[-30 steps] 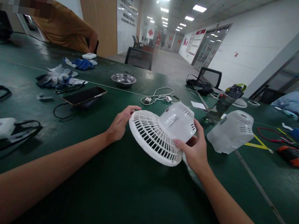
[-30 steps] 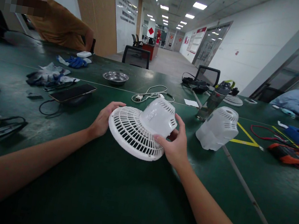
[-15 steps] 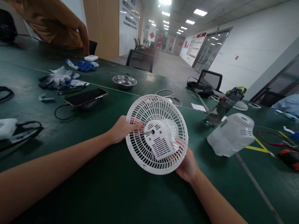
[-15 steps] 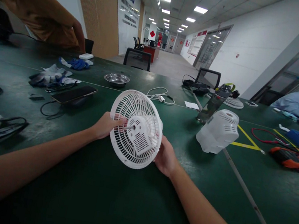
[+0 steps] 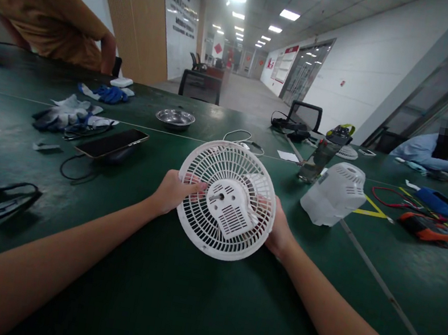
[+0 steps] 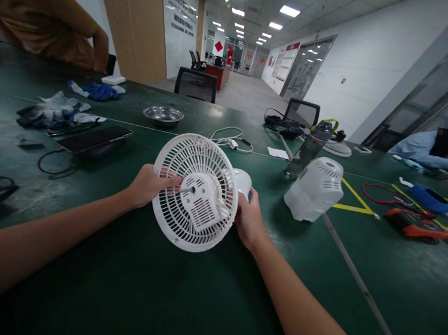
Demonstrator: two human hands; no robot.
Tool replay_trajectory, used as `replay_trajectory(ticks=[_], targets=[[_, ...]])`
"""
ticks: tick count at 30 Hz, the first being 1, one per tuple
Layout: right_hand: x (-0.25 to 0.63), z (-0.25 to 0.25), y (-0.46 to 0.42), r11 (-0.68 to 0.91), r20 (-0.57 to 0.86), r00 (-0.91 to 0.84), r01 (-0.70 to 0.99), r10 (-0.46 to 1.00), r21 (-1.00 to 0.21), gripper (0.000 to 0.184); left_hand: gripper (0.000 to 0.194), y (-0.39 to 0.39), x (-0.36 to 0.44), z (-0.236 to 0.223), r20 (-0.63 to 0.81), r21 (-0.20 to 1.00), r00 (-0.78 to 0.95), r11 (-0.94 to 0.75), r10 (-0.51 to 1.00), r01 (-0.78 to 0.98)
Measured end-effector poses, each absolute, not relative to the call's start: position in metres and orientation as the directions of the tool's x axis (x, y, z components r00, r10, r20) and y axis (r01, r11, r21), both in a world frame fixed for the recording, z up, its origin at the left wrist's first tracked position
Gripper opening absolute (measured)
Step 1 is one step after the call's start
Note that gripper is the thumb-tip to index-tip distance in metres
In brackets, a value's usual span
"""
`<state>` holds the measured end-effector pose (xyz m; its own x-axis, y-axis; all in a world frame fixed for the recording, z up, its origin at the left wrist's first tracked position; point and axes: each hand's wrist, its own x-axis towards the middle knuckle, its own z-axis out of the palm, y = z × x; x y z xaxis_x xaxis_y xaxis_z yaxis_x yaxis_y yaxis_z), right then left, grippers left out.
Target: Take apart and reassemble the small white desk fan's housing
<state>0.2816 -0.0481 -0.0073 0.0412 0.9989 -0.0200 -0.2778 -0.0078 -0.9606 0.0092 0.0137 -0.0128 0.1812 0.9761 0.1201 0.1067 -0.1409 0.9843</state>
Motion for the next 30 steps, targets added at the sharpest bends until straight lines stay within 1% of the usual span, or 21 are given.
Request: replay_trajectory(ticks=[1, 2, 3, 4, 5, 6, 7, 9, 12, 13, 15, 17, 18, 20, 21, 23, 25, 27, 28, 30], targets=[[0.292, -0.007, -0.043, 0.044, 0.018, 0.155, -0.168, 0.988, -0.985, 0.070, 0.026, 0.014, 0.009, -0.013, 0.135, 0.982, 0.181, -0.156, 0.974, 0.107], [0.304, -0.005, -0.039, 0.116, 0.110, 0.256, -0.007, 0.960, -0.993, 0.076, 0.026, 0.014, 0.008, -0.013, 0.145, 0.980, 0.178, -0.166, 0.973, 0.107], [0.317, -0.004, -0.034, 0.175, 0.226, 0.300, 0.188, 0.927, -0.967, 0.079, 0.027, 0.015, 0.007, -0.013, 0.150, 0.979, 0.170, -0.169, 0.974, 0.109], [0.329, -0.002, -0.031, 0.200, 0.331, 0.328, 0.374, 0.885, -0.905, 0.081, 0.028, 0.016, 0.006, -0.013, 0.146, 0.980, 0.167, -0.166, 0.975, 0.111], [0.341, -0.001, -0.027, 0.187, 0.413, 0.331, 0.543, 0.848, -0.819, 0.082, 0.029, 0.017, 0.005, -0.014, 0.138, 0.981, 0.164, -0.157, 0.977, 0.110], [0.351, 0.000, -0.024, 0.151, 0.473, 0.331, 0.668, 0.816, -0.728, 0.080, 0.031, 0.018, 0.004, -0.014, 0.129, 0.983, 0.157, -0.146, 0.979, 0.107], [0.358, -0.001, -0.022, 0.111, 0.507, 0.320, 0.752, 0.800, -0.650, 0.077, 0.032, 0.019, 0.003, -0.013, 0.116, 0.985, 0.149, -0.133, 0.982, 0.107], [0.366, -0.004, -0.018, 0.056, 0.533, 0.290, 0.840, 0.795, -0.540, 0.070, 0.031, 0.022, 0.001, -0.013, 0.089, 0.988, 0.110, -0.102, 0.990, 0.117], [0.366, -0.006, -0.017, 0.071, 0.569, 0.228, 0.888, 0.790, -0.454, 0.058, 0.028, 0.024, 0.000, -0.012, 0.048, 0.990, 0.046, -0.054, 0.998, 0.128], [0.365, -0.004, -0.017, 0.086, 0.603, 0.210, 0.901, 0.770, -0.424, 0.054, 0.027, 0.024, -0.001, -0.012, 0.042, 0.990, 0.040, -0.047, 0.998, 0.130], [0.366, 0.005, -0.021, 0.090, 0.697, 0.206, 0.927, 0.686, -0.363, 0.050, 0.027, 0.026, -0.002, -0.013, 0.033, 0.991, 0.058, -0.041, 0.998, 0.131], [0.374, 0.017, -0.025, 0.038, 0.799, 0.256, 0.944, 0.545, -0.329, 0.054, 0.030, 0.028, -0.003, -0.015, 0.018, 0.991, 0.084, -0.029, 0.996, 0.129], [0.380, 0.021, -0.027, -0.005, 0.833, 0.300, 0.942, 0.466, -0.336, 0.060, 0.031, 0.029, -0.003, -0.016, 0.008, 0.992, 0.091, -0.019, 0.996, 0.124], [0.397, 0.025, -0.028, -0.094, 0.846, 0.413, 0.909, 0.337, -0.406, 0.072, 0.032, 0.030, -0.004, -0.016, -0.007, 0.993, 0.086, -0.003, 0.996, 0.114], [0.406, 0.023, -0.027, -0.129, 0.820, 0.482, 0.875, 0.309, -0.466, 0.077, 0.031, 0.031, -0.004, -0.016, -0.010, 0.994, 0.083, 0.001, 0.996, 0.108], [0.423, 0.014, -0.022, -0.159, 0.709, 0.630, 0.772, 0.317, -0.615, 0.084, 0.030, 0.030, -0.004, -0.016, -0.016, 0.995, 0.089, 0.008, 0.996, 0.097], [0.436, 0.001, -0.015, -0.158, 0.523, 0.745, 0.625, 0.414, -0.765, 0.085, 0.029, 0.029, -0.004, -0.015, -0.023, 0.995, 0.097, 0.014, 0.995, 0.094], [0.444, -0.011, -0.009, -0.187, 0.400, 0.767, 0.547, 0.501, -0.816, 0.084, 0.028, 0.029, -0.004, -0.015, -0.023, 0.995, 0.101, 0.013, 0.995, 0.097], [0.446, -0.015, -0.007, -0.199, 0.374, 0.766, 0.536, 0.523, -0.820, 0.083, 0.027, 0.029, -0.004, -0.015, -0.017, 0.995, 0.101, 0.007, 0.995, 0.098], [0.447, -0.020, -0.004, -0.212, 0.379, 0.765, 0.546, 0.520, -0.811, 0.082, 0.024, 0.030, -0.005, -0.017, 0.000, 0.995, 0.102, -0.010, 0.995, 0.096]])
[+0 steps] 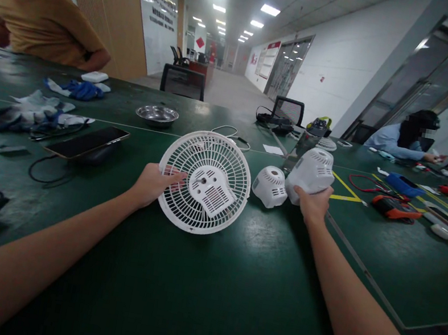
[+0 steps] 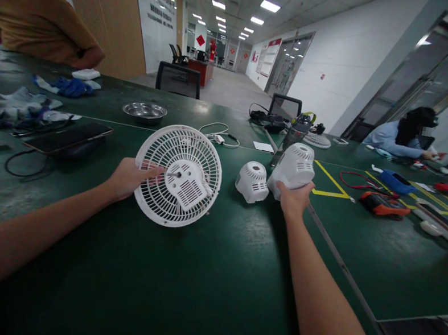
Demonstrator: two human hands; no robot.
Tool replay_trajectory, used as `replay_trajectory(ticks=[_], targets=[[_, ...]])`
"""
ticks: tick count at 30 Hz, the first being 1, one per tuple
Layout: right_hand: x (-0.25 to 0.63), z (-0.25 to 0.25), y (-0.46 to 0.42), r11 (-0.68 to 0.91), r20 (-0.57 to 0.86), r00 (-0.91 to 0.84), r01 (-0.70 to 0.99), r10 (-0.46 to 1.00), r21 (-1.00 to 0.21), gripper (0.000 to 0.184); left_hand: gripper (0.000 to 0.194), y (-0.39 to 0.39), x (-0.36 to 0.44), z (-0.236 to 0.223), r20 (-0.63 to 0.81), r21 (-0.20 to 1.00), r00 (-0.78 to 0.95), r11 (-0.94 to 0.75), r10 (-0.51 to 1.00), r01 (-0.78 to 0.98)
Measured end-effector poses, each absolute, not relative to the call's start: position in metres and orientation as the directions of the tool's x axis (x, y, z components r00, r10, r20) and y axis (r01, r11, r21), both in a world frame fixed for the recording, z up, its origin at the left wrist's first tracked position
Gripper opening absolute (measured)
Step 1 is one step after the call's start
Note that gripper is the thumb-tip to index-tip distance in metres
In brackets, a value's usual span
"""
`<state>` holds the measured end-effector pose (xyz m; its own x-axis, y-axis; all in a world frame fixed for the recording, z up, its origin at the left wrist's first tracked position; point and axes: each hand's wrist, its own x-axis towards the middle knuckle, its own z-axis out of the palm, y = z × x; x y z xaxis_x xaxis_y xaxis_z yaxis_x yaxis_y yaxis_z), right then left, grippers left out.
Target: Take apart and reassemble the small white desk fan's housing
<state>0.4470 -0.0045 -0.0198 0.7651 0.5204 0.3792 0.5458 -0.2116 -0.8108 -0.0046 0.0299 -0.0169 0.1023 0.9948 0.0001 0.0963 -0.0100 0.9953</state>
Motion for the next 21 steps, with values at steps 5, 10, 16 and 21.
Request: replay_trajectory(ticks=[5, 10, 16, 21], targets=[[0.444, -0.013, -0.004, -0.177, 0.464, 0.775, 0.576, 0.429, -0.798, 0.077, 0.026, 0.031, -0.005, -0.019, 0.002, 0.995, 0.107, -0.012, 0.994, 0.100], [0.424, 0.012, -0.009, 0.107, 0.669, 0.659, 0.680, 0.344, -0.725, 0.076, 0.029, 0.033, -0.005, -0.019, 0.000, 0.995, 0.101, -0.010, 0.995, 0.099], [0.378, 0.014, -0.014, 0.121, 0.613, 0.560, 0.676, 0.557, -0.727, 0.076, 0.026, 0.036, -0.005, -0.022, 0.012, 0.995, 0.090, -0.021, 0.996, 0.095], [0.373, 0.002, -0.014, 0.081, 0.574, 0.523, 0.691, 0.631, -0.718, 0.081, 0.029, 0.034, -0.006, -0.020, 0.007, 0.994, 0.103, -0.018, 0.995, 0.107]])
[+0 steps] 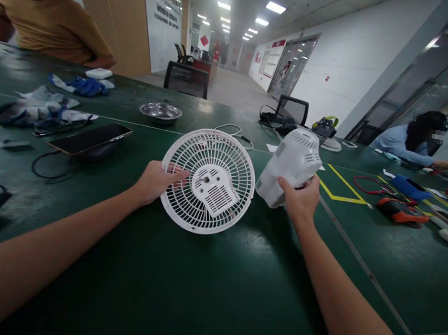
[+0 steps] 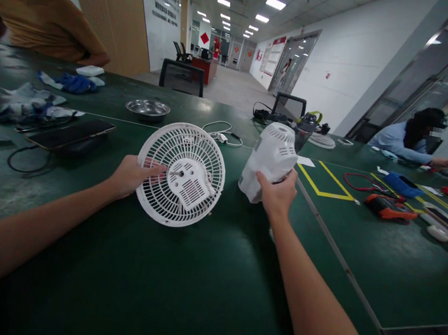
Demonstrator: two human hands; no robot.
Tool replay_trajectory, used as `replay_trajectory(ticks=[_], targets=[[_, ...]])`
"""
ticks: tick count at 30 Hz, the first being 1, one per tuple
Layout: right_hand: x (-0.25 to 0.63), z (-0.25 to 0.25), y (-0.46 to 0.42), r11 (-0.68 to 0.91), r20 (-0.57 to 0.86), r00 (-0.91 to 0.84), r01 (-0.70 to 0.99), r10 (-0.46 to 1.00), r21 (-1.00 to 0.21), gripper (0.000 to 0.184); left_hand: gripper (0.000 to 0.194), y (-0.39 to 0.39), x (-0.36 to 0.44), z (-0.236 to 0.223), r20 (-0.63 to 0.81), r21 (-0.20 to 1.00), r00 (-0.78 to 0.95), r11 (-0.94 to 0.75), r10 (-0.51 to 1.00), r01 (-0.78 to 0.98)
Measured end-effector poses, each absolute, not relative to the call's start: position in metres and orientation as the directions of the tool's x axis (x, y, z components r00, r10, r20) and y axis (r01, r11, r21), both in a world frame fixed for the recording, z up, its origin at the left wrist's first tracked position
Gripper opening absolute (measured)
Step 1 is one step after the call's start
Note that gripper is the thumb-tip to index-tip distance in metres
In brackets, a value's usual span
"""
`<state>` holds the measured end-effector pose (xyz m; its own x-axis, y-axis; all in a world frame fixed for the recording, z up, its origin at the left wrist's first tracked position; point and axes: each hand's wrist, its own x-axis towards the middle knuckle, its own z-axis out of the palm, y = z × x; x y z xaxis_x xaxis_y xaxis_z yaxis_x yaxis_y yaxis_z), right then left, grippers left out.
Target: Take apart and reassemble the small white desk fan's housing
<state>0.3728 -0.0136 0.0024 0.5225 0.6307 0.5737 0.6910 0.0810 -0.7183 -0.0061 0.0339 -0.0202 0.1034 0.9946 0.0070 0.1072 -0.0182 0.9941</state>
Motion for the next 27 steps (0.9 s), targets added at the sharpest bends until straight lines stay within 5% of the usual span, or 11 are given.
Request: replay_trajectory(ticks=[7, 14, 27], targets=[[0.428, 0.016, -0.013, 0.090, 0.621, 0.639, 0.660, 0.454, -0.746, 0.080, 0.028, 0.034, -0.007, -0.021, 0.010, 0.994, 0.110, -0.022, 0.994, 0.110], [0.462, 0.000, -0.005, -0.016, 0.528, 0.703, 0.608, 0.477, -0.794, 0.080, 0.025, 0.033, -0.007, -0.019, 0.014, 0.993, 0.103, -0.027, 0.995, 0.118], [0.454, 0.013, -0.009, 0.253, 0.643, 0.659, 0.595, 0.390, -0.763, 0.073, 0.027, 0.033, -0.004, -0.018, -0.019, 0.992, 0.092, 0.007, 0.996, 0.124]])
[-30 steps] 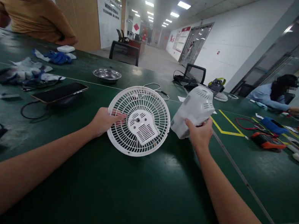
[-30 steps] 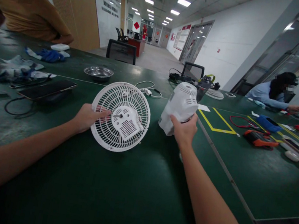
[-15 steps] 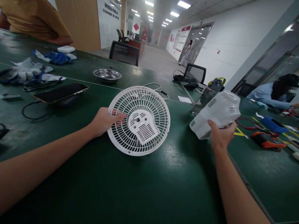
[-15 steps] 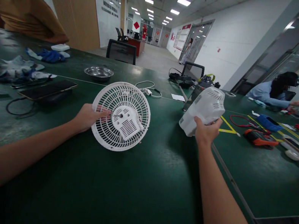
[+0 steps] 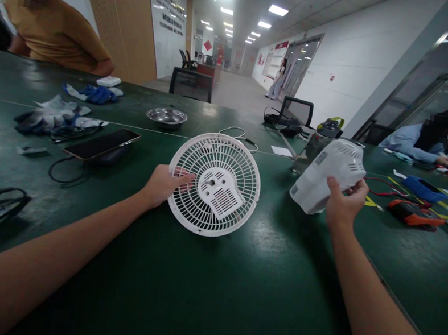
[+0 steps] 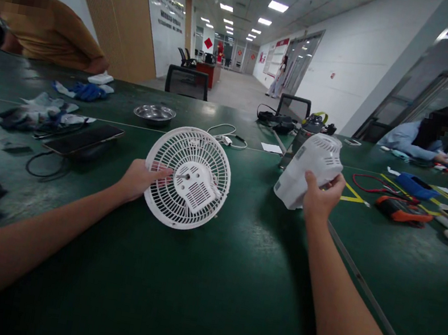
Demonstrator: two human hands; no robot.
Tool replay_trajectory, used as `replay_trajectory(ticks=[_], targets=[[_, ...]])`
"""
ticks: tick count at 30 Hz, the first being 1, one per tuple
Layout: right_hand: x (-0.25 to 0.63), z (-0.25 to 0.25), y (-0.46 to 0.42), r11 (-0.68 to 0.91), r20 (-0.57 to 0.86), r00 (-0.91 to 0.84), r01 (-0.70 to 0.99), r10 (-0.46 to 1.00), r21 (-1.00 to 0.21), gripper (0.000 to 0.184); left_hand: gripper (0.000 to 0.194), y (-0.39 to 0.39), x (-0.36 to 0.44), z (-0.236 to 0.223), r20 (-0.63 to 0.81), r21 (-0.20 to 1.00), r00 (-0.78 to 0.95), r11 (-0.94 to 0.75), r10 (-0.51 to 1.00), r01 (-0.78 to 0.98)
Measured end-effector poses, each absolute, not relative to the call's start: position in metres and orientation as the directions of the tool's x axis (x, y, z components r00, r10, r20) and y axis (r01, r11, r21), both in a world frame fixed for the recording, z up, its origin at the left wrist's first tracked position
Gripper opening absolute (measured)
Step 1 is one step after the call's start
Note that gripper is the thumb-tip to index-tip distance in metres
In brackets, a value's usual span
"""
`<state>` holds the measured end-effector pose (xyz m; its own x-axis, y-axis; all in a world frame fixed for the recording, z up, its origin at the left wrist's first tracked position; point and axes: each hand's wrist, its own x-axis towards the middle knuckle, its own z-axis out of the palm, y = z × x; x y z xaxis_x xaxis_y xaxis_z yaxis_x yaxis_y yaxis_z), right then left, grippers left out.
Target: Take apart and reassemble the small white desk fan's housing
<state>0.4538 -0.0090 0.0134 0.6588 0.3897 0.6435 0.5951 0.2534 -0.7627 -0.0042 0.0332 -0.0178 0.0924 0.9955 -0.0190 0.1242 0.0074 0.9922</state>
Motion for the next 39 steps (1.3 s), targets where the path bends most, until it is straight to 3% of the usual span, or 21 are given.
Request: replay_trajectory(ticks=[5, 13, 39], targets=[[0.457, 0.009, -0.006, 0.317, 0.635, 0.635, 0.552, 0.440, -0.772, 0.070, 0.024, 0.031, -0.004, -0.015, -0.012, 0.992, 0.103, -0.002, 0.995, 0.129], [0.455, 0.013, -0.010, 0.275, 0.656, 0.594, 0.607, 0.466, -0.745, 0.072, 0.025, 0.031, -0.006, -0.015, 0.010, 0.992, 0.143, -0.027, 0.990, 0.120], [0.444, 0.018, -0.015, 0.297, 0.709, 0.601, 0.646, 0.369, -0.703, 0.068, 0.019, 0.025, -0.002, -0.005, -0.007, 0.998, 0.145, -0.003, 0.989, 0.067]])
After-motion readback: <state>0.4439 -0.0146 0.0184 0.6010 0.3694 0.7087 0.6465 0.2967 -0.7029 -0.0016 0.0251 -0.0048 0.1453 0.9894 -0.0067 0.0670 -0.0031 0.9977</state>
